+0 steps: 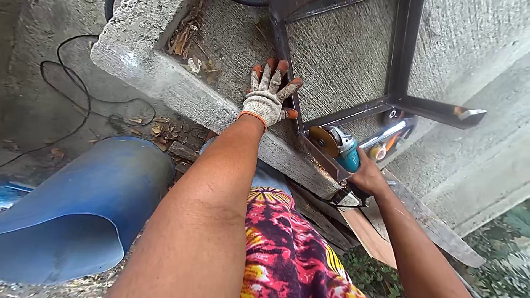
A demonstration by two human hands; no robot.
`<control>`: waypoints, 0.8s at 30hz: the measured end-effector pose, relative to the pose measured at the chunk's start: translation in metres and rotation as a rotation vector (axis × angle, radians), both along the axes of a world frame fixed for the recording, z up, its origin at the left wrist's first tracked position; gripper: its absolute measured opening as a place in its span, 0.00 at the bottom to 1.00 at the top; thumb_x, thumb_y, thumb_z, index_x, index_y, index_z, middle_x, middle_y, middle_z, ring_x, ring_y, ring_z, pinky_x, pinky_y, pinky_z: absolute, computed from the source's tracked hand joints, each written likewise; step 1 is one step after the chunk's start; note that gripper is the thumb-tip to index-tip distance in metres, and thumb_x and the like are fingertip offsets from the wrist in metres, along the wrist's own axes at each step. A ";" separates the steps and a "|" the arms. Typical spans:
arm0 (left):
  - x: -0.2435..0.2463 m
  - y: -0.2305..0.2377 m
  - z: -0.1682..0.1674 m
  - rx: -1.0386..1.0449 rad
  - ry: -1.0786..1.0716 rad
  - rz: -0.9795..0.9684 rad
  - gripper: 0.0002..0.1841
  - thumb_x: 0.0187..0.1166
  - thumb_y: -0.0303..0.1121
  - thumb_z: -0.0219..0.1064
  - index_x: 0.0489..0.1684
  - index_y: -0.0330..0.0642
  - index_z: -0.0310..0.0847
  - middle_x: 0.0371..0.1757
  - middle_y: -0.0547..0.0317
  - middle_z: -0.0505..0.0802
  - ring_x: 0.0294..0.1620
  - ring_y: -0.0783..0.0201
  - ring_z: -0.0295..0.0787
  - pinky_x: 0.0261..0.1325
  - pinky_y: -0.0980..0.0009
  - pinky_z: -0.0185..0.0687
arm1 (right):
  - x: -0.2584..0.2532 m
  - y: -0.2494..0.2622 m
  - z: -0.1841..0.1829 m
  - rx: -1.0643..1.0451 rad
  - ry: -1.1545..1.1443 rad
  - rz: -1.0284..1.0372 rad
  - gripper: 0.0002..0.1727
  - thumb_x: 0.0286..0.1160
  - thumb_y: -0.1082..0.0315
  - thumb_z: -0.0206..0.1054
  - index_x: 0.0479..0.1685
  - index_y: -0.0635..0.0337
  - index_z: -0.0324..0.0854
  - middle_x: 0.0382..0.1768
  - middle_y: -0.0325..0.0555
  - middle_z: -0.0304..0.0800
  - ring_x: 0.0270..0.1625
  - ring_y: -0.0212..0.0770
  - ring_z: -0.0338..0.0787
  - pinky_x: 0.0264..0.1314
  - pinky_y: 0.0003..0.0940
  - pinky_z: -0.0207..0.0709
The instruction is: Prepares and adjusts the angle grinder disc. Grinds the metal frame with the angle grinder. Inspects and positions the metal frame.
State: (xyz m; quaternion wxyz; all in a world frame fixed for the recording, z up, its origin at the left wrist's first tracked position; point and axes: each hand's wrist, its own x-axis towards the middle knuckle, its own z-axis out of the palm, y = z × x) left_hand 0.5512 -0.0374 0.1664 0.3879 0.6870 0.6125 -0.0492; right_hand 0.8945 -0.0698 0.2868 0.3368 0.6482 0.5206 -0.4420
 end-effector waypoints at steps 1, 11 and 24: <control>0.000 0.001 0.001 -0.011 0.002 -0.002 0.51 0.64 0.79 0.62 0.94 0.85 0.45 0.99 0.50 0.37 0.97 0.36 0.21 0.89 0.29 0.17 | -0.001 0.001 0.000 -0.006 -0.006 -0.003 0.57 0.47 0.51 0.85 0.86 0.58 0.61 0.58 0.61 0.89 0.59 0.59 0.90 0.64 0.64 0.80; 0.000 0.001 -0.001 -0.010 0.004 -0.016 0.50 0.64 0.80 0.60 0.94 0.85 0.45 0.99 0.50 0.38 0.97 0.36 0.22 0.89 0.29 0.17 | -0.006 0.006 0.001 -0.012 -0.006 -0.012 0.58 0.47 0.53 0.85 0.87 0.59 0.61 0.58 0.62 0.89 0.60 0.58 0.90 0.65 0.63 0.80; -0.001 0.001 0.001 -0.016 -0.014 0.000 0.49 0.65 0.79 0.61 0.93 0.88 0.45 0.99 0.53 0.38 0.97 0.39 0.21 0.90 0.30 0.14 | -0.003 0.003 0.002 -0.004 -0.014 0.000 0.57 0.45 0.54 0.85 0.85 0.57 0.62 0.57 0.60 0.89 0.58 0.56 0.91 0.63 0.63 0.81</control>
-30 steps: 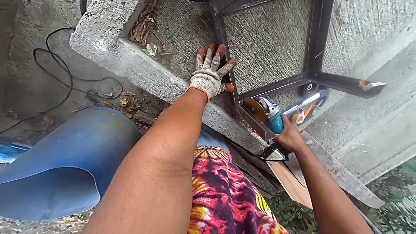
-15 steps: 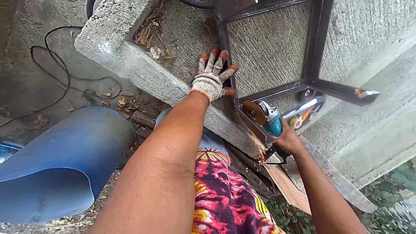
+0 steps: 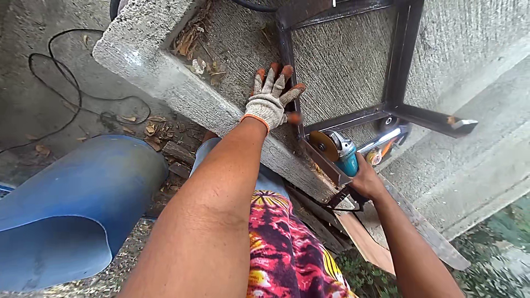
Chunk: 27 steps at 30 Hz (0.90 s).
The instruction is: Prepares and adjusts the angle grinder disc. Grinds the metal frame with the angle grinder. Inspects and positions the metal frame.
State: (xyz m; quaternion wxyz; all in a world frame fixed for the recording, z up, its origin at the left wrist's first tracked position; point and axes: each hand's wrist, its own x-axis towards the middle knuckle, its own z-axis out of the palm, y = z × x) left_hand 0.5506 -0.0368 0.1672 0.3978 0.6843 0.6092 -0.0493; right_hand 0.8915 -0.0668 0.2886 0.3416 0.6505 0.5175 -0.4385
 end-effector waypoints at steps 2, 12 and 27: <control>0.000 0.000 0.000 0.007 0.006 -0.007 0.49 0.65 0.80 0.60 0.93 0.87 0.45 0.99 0.53 0.38 0.97 0.38 0.21 0.90 0.30 0.15 | 0.000 0.001 -0.001 0.001 0.006 0.000 0.57 0.45 0.54 0.85 0.85 0.58 0.62 0.56 0.60 0.89 0.58 0.56 0.91 0.63 0.63 0.81; 0.000 0.001 0.000 -0.007 -0.011 0.009 0.49 0.64 0.79 0.63 0.93 0.88 0.46 0.99 0.54 0.38 0.97 0.38 0.21 0.90 0.30 0.16 | 0.004 -0.002 -0.002 0.017 0.028 0.010 0.56 0.44 0.53 0.85 0.84 0.58 0.63 0.56 0.58 0.90 0.57 0.55 0.92 0.63 0.62 0.82; 0.000 0.000 -0.002 -0.004 -0.013 0.012 0.50 0.64 0.79 0.63 0.93 0.87 0.46 0.99 0.54 0.37 0.97 0.39 0.20 0.90 0.30 0.15 | 0.000 0.004 -0.003 -0.002 0.016 0.009 0.59 0.44 0.50 0.84 0.87 0.56 0.61 0.57 0.59 0.90 0.59 0.56 0.91 0.64 0.62 0.81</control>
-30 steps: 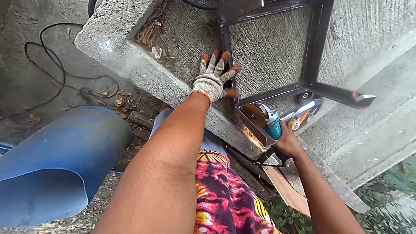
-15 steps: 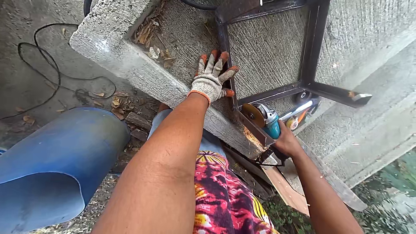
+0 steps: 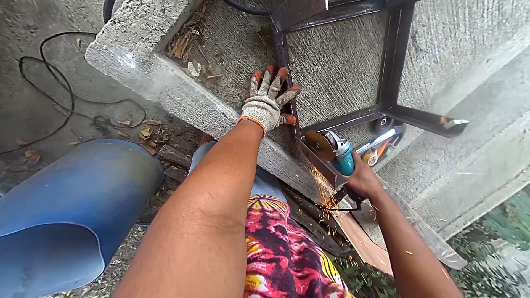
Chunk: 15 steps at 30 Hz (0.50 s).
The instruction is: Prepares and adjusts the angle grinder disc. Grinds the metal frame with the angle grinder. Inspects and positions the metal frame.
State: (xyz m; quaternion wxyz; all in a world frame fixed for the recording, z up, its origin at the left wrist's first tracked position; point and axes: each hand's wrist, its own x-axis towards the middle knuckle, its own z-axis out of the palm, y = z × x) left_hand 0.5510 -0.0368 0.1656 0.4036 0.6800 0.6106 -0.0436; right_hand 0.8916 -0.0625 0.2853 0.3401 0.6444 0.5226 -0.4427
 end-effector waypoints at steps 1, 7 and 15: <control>0.000 -0.001 -0.001 0.007 0.001 -0.003 0.50 0.64 0.79 0.62 0.93 0.87 0.46 0.99 0.53 0.37 0.97 0.38 0.20 0.90 0.30 0.15 | 0.000 0.000 0.000 0.001 -0.003 0.004 0.59 0.44 0.50 0.84 0.86 0.57 0.61 0.57 0.58 0.90 0.58 0.56 0.91 0.64 0.62 0.81; 0.000 -0.002 -0.002 0.022 0.002 -0.007 0.50 0.65 0.79 0.62 0.94 0.85 0.46 0.99 0.51 0.37 0.97 0.37 0.21 0.89 0.29 0.16 | 0.003 -0.004 0.004 -0.001 -0.012 0.014 0.56 0.45 0.53 0.85 0.84 0.58 0.63 0.56 0.60 0.90 0.58 0.57 0.91 0.63 0.63 0.81; 0.001 -0.003 -0.005 0.042 0.007 -0.003 0.50 0.64 0.79 0.62 0.93 0.87 0.46 0.99 0.51 0.38 0.97 0.37 0.22 0.89 0.29 0.17 | 0.000 -0.003 0.004 -0.013 -0.026 -0.001 0.58 0.45 0.54 0.87 0.85 0.59 0.62 0.57 0.61 0.89 0.58 0.58 0.91 0.63 0.64 0.81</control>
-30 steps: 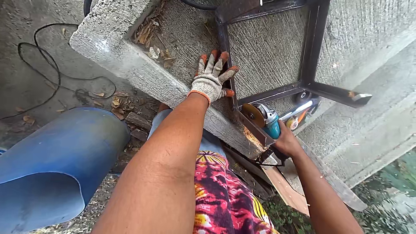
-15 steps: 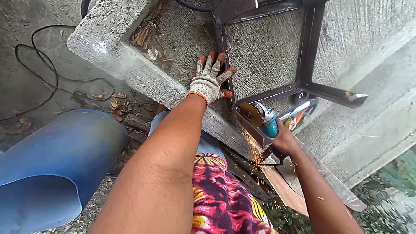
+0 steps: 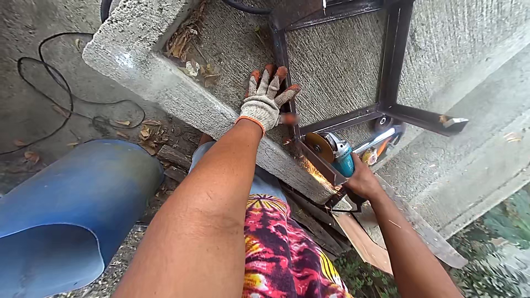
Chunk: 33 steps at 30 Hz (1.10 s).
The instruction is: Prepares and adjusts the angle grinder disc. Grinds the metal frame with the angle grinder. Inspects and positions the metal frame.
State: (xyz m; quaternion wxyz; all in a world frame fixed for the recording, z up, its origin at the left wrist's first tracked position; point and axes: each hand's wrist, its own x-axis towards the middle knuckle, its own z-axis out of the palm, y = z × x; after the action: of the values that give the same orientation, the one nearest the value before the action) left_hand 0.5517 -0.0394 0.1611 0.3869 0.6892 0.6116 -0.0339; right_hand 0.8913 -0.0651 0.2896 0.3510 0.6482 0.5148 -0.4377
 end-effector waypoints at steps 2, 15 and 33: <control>0.000 0.000 0.000 -0.002 0.001 -0.001 0.50 0.64 0.79 0.62 0.93 0.87 0.46 0.99 0.52 0.38 0.97 0.37 0.21 0.89 0.29 0.16 | 0.000 0.000 -0.001 0.001 -0.003 0.008 0.57 0.45 0.53 0.86 0.85 0.58 0.62 0.56 0.61 0.90 0.58 0.58 0.91 0.63 0.63 0.81; -0.001 0.001 0.003 -0.026 0.003 -0.001 0.49 0.64 0.79 0.62 0.93 0.87 0.46 0.99 0.51 0.38 0.97 0.37 0.21 0.90 0.29 0.17 | 0.001 -0.001 -0.002 0.006 0.008 0.018 0.56 0.45 0.52 0.86 0.85 0.58 0.63 0.56 0.59 0.90 0.58 0.56 0.91 0.63 0.63 0.81; 0.000 0.001 0.001 -0.007 0.007 -0.001 0.50 0.63 0.79 0.63 0.93 0.86 0.47 0.99 0.51 0.38 0.97 0.37 0.22 0.89 0.27 0.18 | -0.004 0.003 -0.003 -0.006 0.010 0.004 0.58 0.46 0.54 0.86 0.87 0.59 0.60 0.57 0.61 0.89 0.59 0.57 0.91 0.65 0.63 0.81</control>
State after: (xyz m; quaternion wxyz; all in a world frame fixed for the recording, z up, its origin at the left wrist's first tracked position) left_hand 0.5514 -0.0385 0.1617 0.3873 0.6882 0.6123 -0.0386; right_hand 0.8877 -0.0616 0.2867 0.3514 0.6438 0.5166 -0.4418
